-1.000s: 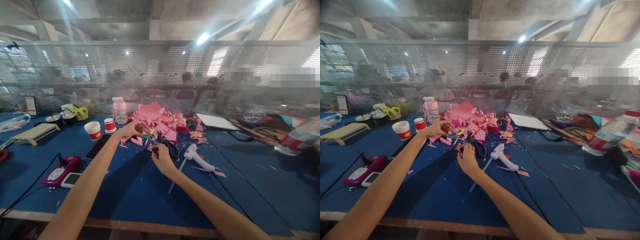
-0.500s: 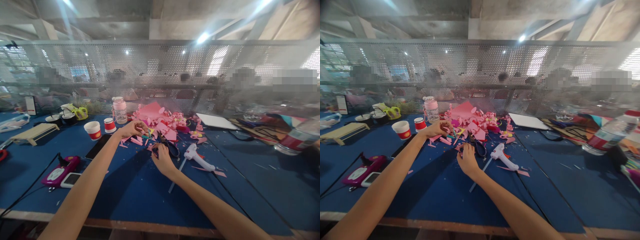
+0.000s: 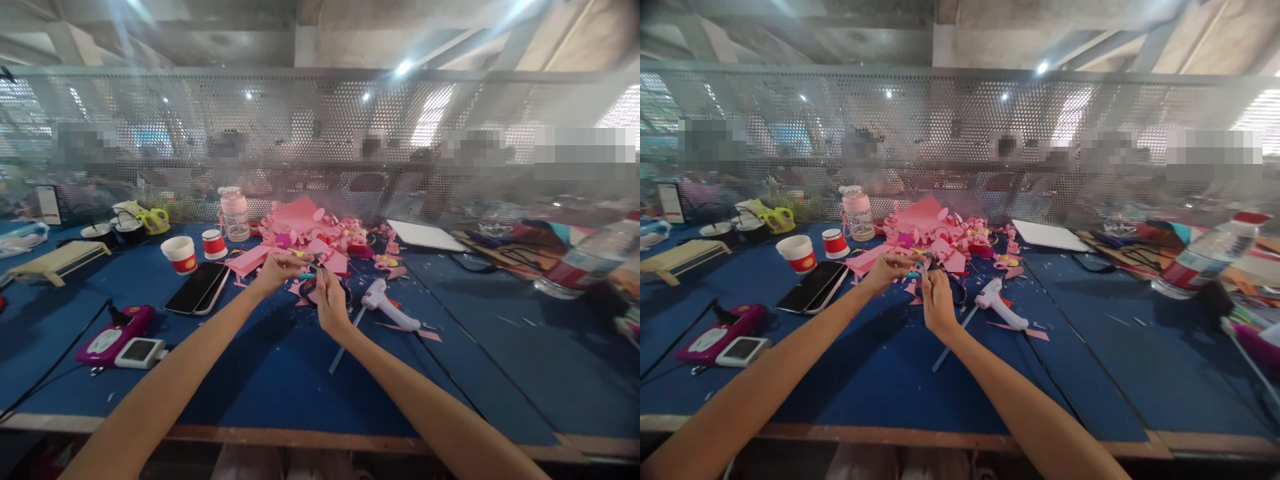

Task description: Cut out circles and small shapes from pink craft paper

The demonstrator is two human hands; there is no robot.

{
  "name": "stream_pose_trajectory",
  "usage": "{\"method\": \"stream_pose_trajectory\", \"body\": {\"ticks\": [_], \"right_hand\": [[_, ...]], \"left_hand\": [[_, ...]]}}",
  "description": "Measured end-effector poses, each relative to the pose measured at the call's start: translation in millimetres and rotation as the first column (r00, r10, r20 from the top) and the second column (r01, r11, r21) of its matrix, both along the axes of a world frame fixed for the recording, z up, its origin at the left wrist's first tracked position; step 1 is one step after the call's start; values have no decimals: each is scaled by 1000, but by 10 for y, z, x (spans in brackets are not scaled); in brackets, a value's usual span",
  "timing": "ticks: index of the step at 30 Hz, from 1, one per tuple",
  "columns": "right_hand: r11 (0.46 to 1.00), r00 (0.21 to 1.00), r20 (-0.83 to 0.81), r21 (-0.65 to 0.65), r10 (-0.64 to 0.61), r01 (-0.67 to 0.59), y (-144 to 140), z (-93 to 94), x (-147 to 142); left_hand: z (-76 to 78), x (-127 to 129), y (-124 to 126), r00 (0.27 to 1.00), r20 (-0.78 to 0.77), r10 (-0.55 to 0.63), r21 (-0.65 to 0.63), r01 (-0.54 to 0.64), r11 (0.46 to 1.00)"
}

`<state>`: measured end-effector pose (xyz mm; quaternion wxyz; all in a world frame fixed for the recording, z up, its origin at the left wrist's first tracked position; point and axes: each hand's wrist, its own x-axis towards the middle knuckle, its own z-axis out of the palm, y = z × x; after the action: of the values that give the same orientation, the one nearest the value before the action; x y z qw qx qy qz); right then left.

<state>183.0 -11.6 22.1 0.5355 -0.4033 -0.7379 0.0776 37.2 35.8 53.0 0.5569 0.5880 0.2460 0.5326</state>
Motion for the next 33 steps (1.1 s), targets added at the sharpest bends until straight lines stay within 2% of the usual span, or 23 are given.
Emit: {"method": "stream_pose_trajectory", "body": {"ticks": [4, 8, 13, 16, 18, 19, 21, 23, 26, 28, 30, 32, 33], "right_hand": [[998, 997, 56, 35, 47, -49, 17, -26, 24], [996, 996, 56, 45, 73, -75, -19, -7, 25], [998, 999, 33, 38, 42, -43, -59, 56, 3], [1000, 997, 76, 1, 21, -21, -39, 41, -25], [999, 995, 90, -34, -34, 38, -3, 9, -31], [996, 994, 82, -53, -67, 71, 20, -10, -26], [987, 991, 29, -89, -129, 131, 72, -47, -1], [978, 984, -49, -128, -172, 164, 116, -77, 33], [969, 974, -122, -178, -192, 169, 146, -98, 65], [965, 973, -122, -199, -196, 170, 139, -98, 65], [964, 975, -109, -206, -193, 168, 123, -90, 57], [966, 978, -105, -207, -180, 155, 107, -80, 51], [967, 979, -106, -207, -171, 147, 101, -73, 51]], "left_hand": [[-141, 151, -211, 995, 91, 34, -84, -27, 996], [-205, 204, -365, 993, 83, 84, -94, -76, 993], [-203, 187, -498, 978, 20, 209, 46, -209, 977], [-221, 129, -473, 942, -142, 303, 151, -282, 948], [-248, 65, -412, 840, -350, 414, 271, -333, 903], [-261, 29, -380, 740, -455, 496, 362, -355, 862], [-277, -34, -331, 487, -612, 623, 523, -341, 781], [-279, -65, -318, 277, -752, 598, 560, -209, 801], [-280, -48, -355, 37, -891, 453, 452, -37, 891], [-290, -21, -386, -63, -910, 410, 410, 19, 912], [-299, -8, -402, -106, -908, 405, 402, 45, 914], [-298, -12, -398, -91, -910, 405, 403, 41, 914], [-294, -15, -391, -52, -912, 407, 406, 23, 913]]}}
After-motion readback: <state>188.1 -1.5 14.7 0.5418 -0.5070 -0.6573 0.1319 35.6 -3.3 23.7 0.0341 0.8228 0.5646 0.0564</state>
